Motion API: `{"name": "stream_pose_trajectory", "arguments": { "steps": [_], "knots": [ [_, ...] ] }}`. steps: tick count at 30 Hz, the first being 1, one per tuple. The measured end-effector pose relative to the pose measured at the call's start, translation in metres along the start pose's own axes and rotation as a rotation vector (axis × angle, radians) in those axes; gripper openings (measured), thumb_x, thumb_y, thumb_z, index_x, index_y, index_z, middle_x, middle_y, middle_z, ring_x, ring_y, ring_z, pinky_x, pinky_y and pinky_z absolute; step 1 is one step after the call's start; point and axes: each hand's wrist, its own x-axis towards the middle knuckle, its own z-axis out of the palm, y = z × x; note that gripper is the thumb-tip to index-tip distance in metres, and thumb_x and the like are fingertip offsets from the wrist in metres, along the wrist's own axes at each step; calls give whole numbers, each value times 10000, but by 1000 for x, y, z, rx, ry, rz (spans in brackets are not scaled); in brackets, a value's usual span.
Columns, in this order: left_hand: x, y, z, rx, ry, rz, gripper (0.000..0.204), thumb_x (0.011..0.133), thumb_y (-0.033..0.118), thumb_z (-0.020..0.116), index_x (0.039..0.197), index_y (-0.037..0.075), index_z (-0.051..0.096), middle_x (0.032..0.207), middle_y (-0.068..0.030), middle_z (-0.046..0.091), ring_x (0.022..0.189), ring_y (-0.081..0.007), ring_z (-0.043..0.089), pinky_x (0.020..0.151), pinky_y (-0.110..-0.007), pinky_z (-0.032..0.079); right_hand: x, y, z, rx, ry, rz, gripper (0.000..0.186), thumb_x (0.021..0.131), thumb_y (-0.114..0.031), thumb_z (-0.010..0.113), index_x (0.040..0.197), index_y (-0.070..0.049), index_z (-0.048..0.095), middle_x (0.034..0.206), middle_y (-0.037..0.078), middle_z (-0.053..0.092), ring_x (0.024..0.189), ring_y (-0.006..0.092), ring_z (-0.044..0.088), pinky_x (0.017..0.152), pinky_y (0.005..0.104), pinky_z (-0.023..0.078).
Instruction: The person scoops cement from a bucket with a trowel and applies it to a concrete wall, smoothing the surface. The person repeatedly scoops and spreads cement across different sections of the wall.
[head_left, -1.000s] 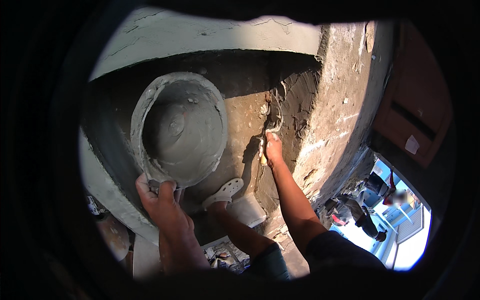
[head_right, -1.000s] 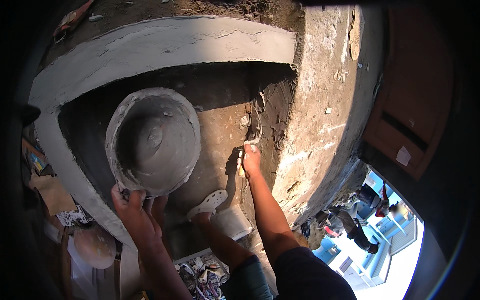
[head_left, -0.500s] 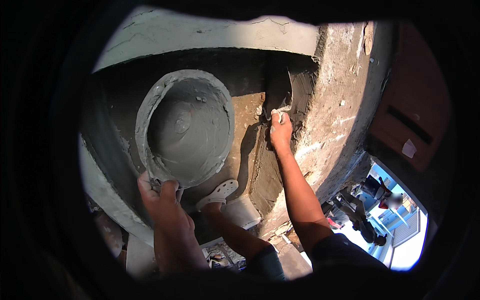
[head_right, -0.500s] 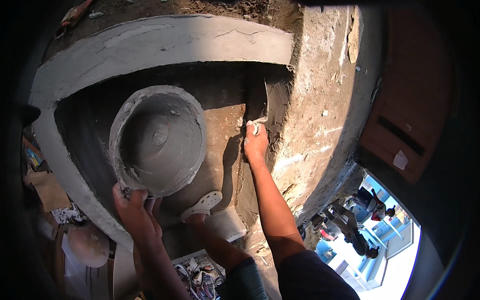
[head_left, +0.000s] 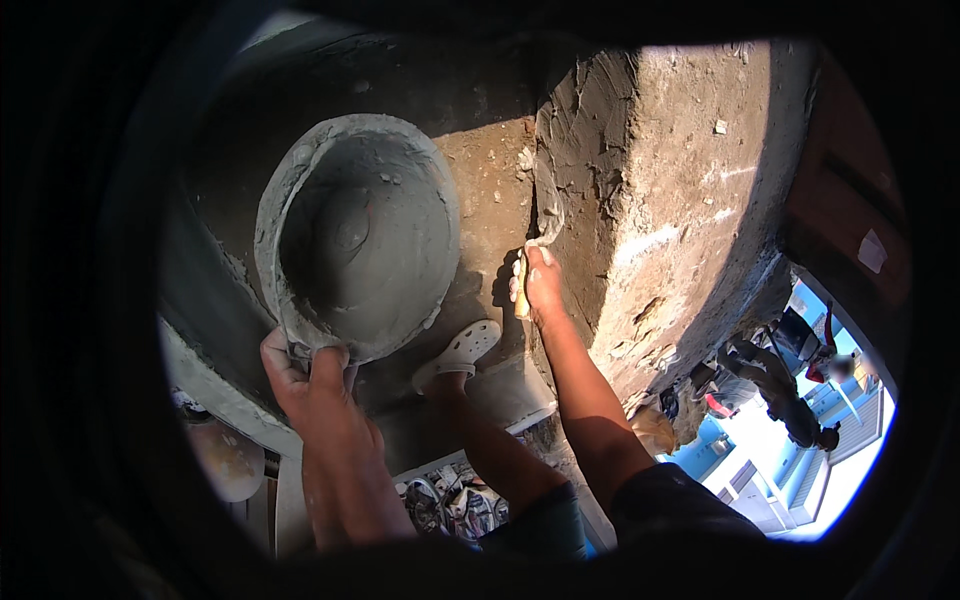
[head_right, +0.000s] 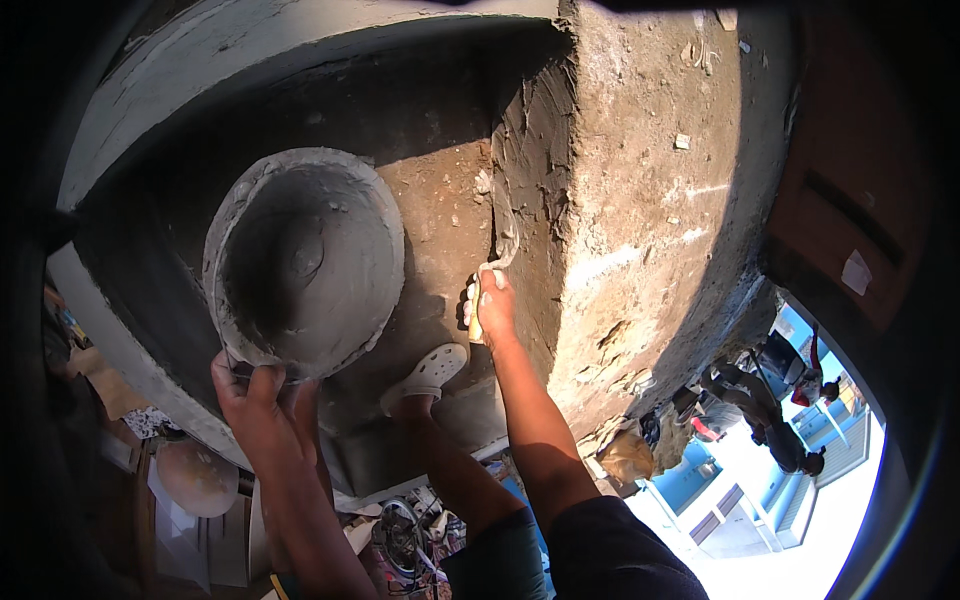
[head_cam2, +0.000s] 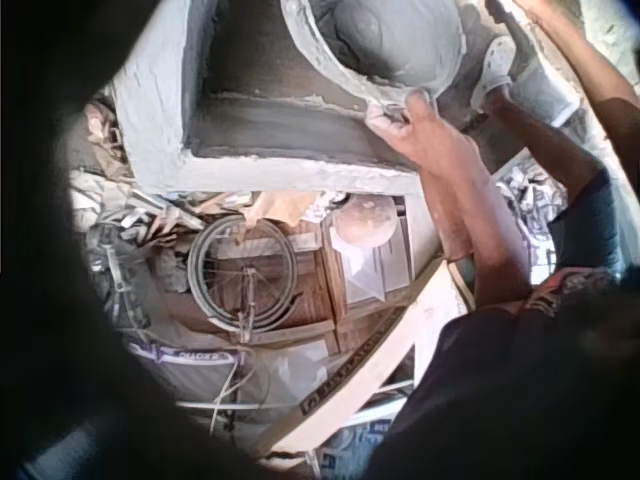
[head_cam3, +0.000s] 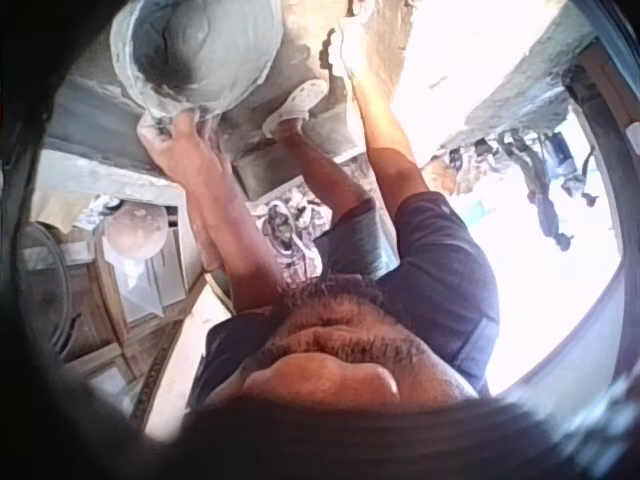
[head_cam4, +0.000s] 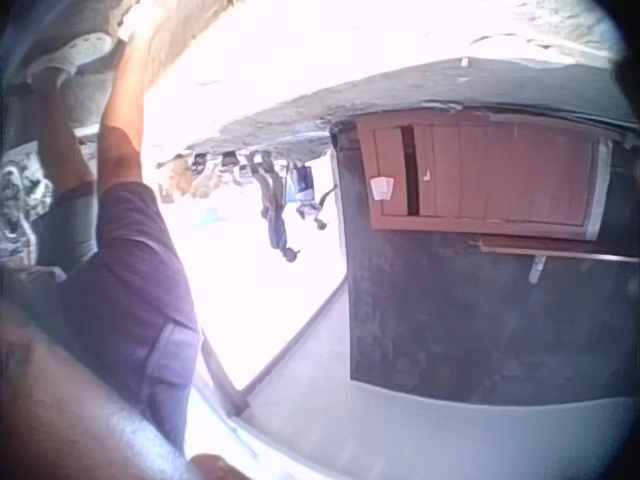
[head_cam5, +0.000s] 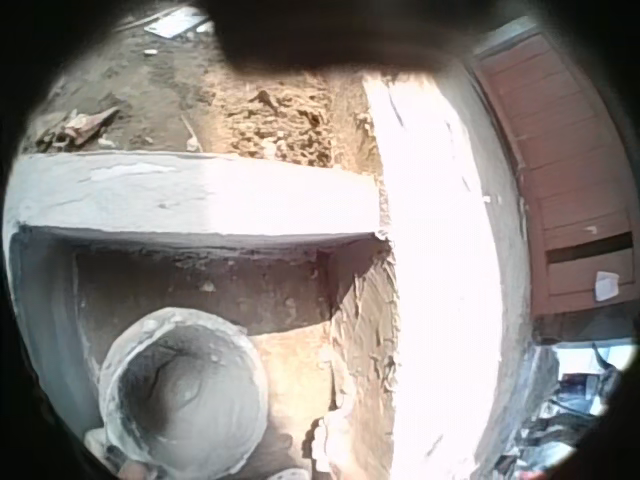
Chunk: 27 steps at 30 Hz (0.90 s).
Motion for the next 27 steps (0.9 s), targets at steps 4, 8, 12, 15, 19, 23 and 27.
{"name": "stream_pose_trajectory", "arguments": {
  "steps": [4, 8, 12, 15, 19, 23, 27],
  "knots": [
    [-11, -8, 0, 26, -2, 27, 448, 880, -59, 586, 1318, 25, 549, 1198, -83, 621, 1034, -162, 624, 924, -334, 553, -2, 57, -52, -86, 94, -4, 213, 1070, -301, 611, 979, -110, 621, 685, 25, 597, 435, 176, 539, 377, 362, 432],
    [-23, -19, 0, -28, -67, 55, 440, 884, -63, 578, 1313, 33, 548, 1153, -73, 628, 978, -160, 636, 899, -346, 566, -20, 94, -71, -551, 256, -310, 277, 1038, -306, 654, 1041, -30, 676, 797, 129, 704, 652, 268, 683, 600, 426, 541],
    [-35, -33, 0, -59, -99, 91, 399, 891, -59, 574, 1274, 49, 550, 1108, -67, 631, 921, -155, 632, 852, -355, 576, -9, 51, -56, -523, 175, -288, 350, 1016, -328, 688, 1111, 9, 689, 877, 190, 739, 789, 325, 718, 745, 451, 561],
    [-47, -39, -9, -26, -96, 44, 342, 897, -68, 562, 1210, 71, 550, 1005, -42, 620, 807, -129, 584, 744, -340, 549, -25, -6, -57, -337, 34, -324, 332, 1030, -327, 670, 1085, 0, 682, 818, 156, 725, 705, 286, 704, 661, 443, 550],
    [-71, -23, -38, 96, -134, 191, 329, 902, -68, 559, 1192, 87, 555, 1012, -38, 629, 843, -138, 615, 723, -327, 551, -155, -23, -76, -268, 129, -384, 261, 1033, -273, 662, 1085, -17, 675, 793, 133, 710, 624, 245, 677, 585, 431, 531],
    [-112, 3, -83, 175, -275, 217, 292, 873, 8, 587, 1152, 81, 541, 1012, -51, 626, 835, -163, 660, 697, -362, 630, -289, -54, -138, -297, -267, -99, 285, 1029, -296, 683, 1140, -35, 656, 946, 167, 742, 890, 258, 737, 768, 424, 574],
    [-175, 28, -127, 198, -407, 293, 305, 875, 43, 577, 1170, 118, 548, 1004, -50, 627, 800, -181, 650, 628, -395, 603, -382, -109, -164, -501, -648, -500, 393, 1073, -445, 627, 1172, -64, 641, 914, 76, 696, 742, 154, 684, 608, 341, 553]
  ]
}}
